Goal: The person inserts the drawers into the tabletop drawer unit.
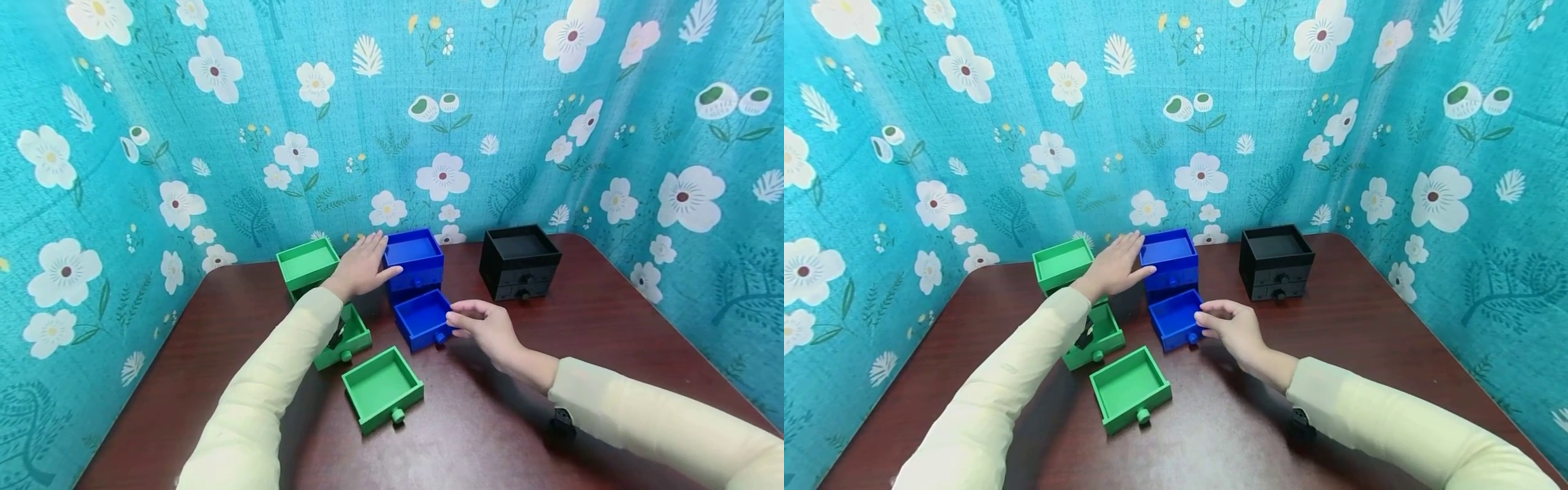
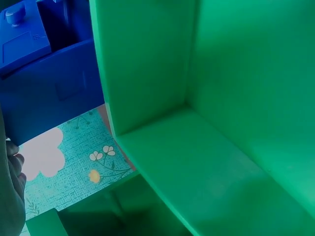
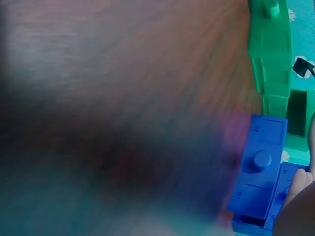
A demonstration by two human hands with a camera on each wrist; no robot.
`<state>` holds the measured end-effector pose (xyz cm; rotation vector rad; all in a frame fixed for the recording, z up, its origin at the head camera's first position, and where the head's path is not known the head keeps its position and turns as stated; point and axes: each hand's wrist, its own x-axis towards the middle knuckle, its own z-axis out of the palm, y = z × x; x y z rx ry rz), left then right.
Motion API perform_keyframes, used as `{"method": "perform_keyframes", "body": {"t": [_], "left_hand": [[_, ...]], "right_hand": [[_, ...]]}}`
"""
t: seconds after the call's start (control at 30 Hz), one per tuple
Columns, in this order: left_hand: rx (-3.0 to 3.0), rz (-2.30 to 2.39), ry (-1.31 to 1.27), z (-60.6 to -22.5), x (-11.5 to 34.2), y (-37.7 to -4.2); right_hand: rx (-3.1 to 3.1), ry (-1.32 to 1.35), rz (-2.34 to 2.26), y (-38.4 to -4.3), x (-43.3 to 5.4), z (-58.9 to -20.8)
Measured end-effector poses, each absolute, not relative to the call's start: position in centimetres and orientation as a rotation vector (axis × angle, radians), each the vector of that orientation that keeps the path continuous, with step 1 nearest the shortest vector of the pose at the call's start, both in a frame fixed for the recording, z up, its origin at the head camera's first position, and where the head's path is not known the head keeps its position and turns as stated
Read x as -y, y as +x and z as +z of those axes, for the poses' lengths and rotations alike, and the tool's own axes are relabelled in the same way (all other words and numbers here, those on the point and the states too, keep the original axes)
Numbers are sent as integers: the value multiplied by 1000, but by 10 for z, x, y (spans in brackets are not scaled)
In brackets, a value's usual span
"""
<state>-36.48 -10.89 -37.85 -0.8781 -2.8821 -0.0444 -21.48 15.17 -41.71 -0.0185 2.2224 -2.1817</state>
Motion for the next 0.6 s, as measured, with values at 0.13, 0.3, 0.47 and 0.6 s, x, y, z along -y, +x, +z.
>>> {"method": "perform_keyframes", "body": {"t": [0.13, 0.3, 0.47, 0.6], "left_hand": [[2871, -40, -880, -379, 109, -365], [2880, -65, -874, -379, 109, -364], [2886, -83, -870, -380, 109, -364], [2878, -92, -876, -380, 109, -364]], "right_hand": [[-2202, -38, -2201, -208, -156, -423], [-2194, -50, -2193, -203, -157, -432], [-2202, -46, -2168, -201, -155, -440], [-2221, 5, -2117, -199, -153, -444]]}}
